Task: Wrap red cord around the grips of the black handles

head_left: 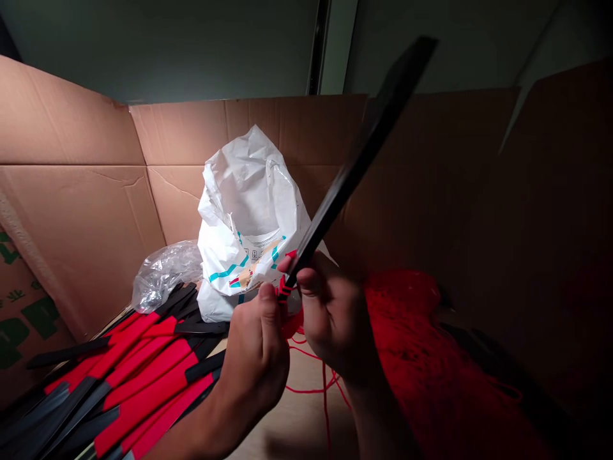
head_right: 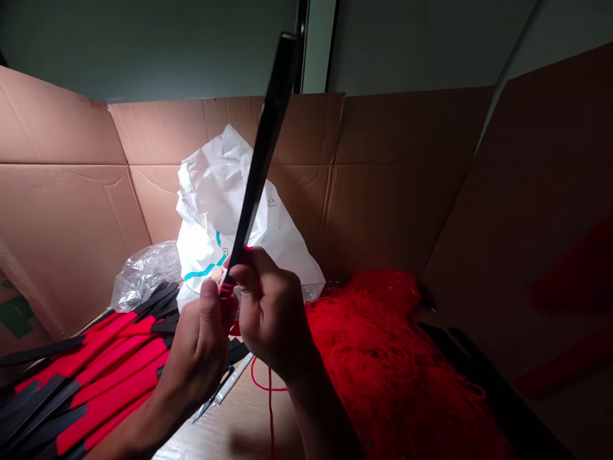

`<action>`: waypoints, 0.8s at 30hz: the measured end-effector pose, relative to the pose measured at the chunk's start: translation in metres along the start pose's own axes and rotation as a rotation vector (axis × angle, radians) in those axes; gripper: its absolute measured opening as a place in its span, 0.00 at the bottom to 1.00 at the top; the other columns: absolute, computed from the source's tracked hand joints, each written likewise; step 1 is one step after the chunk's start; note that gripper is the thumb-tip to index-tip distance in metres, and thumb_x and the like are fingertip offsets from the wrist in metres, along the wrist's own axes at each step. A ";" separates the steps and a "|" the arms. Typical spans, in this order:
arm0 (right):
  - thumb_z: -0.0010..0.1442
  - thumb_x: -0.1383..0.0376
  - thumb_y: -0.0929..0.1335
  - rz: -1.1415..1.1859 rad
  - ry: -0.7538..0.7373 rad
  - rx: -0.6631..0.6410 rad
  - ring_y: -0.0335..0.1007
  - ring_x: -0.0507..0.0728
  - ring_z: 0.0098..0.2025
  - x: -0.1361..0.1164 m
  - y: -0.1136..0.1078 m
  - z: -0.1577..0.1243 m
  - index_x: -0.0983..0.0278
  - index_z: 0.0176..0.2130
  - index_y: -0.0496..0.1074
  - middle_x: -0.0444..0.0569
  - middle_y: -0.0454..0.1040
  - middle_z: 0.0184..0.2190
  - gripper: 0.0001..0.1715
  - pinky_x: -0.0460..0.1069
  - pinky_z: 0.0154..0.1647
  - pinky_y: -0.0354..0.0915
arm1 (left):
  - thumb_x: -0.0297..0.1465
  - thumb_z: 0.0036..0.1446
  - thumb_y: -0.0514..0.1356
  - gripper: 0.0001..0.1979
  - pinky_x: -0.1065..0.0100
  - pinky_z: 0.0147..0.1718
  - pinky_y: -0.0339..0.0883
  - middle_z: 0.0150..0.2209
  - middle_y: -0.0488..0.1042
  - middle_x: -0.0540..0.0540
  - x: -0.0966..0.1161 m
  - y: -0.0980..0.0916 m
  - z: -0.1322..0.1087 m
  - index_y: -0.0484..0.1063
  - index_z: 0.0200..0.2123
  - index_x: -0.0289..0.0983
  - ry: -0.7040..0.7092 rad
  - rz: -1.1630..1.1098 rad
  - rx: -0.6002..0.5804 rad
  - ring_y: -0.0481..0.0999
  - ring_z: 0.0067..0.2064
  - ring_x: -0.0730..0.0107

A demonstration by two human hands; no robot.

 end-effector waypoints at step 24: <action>0.75 0.59 0.67 -0.204 -0.040 0.085 0.57 0.49 0.20 -0.009 0.006 -0.001 0.60 0.29 0.62 0.38 0.61 0.20 0.21 0.49 0.24 0.54 | 0.59 0.71 0.51 0.33 0.66 0.26 0.53 0.23 0.64 0.49 -0.014 -0.007 0.004 0.64 0.23 0.40 -0.035 -0.005 0.081 0.60 0.26 0.69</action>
Point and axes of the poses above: each hand's wrist, its own z-axis towards the middle knuckle, its own y-axis out of the palm, x = y × z, the point moved 4 cm from there along z, towards the middle knuckle
